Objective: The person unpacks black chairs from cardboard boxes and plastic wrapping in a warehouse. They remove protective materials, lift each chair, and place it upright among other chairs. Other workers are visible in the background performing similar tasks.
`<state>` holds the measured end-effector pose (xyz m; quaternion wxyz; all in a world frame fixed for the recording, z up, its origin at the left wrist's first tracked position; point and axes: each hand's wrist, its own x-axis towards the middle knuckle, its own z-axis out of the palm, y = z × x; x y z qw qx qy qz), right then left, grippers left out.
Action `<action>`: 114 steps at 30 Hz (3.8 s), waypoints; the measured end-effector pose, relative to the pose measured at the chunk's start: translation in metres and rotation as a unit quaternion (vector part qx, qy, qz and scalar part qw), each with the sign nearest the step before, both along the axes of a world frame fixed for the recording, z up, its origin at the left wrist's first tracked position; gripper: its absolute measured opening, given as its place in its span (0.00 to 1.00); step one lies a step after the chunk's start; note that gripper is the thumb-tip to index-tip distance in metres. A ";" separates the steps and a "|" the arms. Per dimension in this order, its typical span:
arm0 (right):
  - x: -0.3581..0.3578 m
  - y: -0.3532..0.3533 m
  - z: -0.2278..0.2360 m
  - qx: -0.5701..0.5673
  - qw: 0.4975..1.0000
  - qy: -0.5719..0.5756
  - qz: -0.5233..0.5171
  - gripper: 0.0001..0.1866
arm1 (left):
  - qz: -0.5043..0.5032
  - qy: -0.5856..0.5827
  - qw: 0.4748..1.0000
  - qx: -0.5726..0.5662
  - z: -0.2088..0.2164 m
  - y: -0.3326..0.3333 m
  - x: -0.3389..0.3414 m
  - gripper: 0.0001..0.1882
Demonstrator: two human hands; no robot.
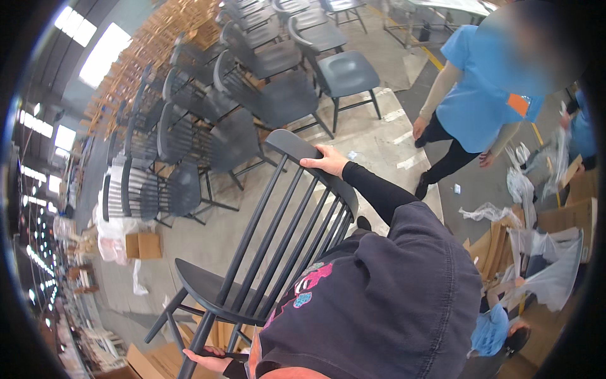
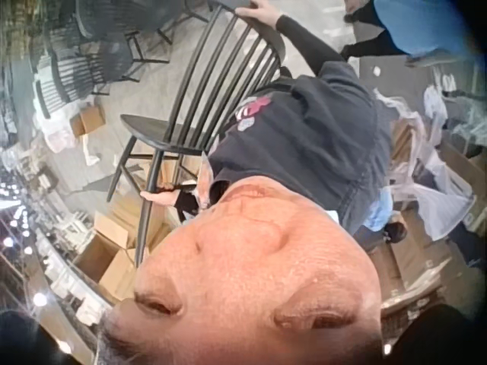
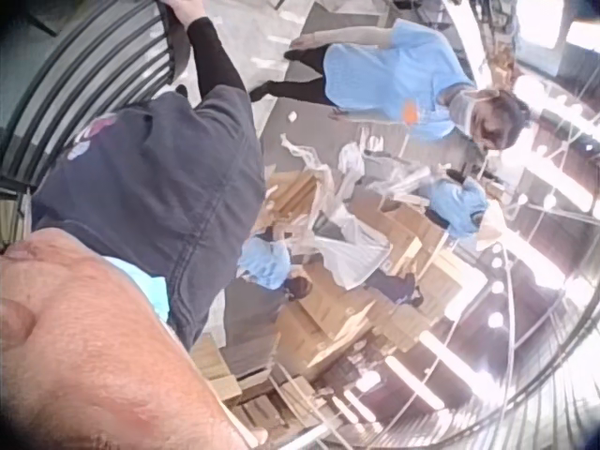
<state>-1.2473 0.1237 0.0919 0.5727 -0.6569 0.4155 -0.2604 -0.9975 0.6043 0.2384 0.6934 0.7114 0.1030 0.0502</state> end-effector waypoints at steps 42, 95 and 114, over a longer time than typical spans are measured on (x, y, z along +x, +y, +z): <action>-0.056 -0.108 0.173 -0.226 0.941 0.116 -0.223 0.20 | -0.350 0.302 0.880 -0.108 -0.201 -0.374 0.189 0.27; 0.037 -0.379 -0.080 -0.138 0.811 0.395 -0.408 0.18 | -0.592 0.709 0.380 0.046 -0.502 -0.950 -0.178 0.37; 0.022 -0.273 -0.084 0.018 0.859 0.414 -0.300 0.25 | 0.129 0.871 0.169 0.443 -0.357 -1.005 -0.165 0.40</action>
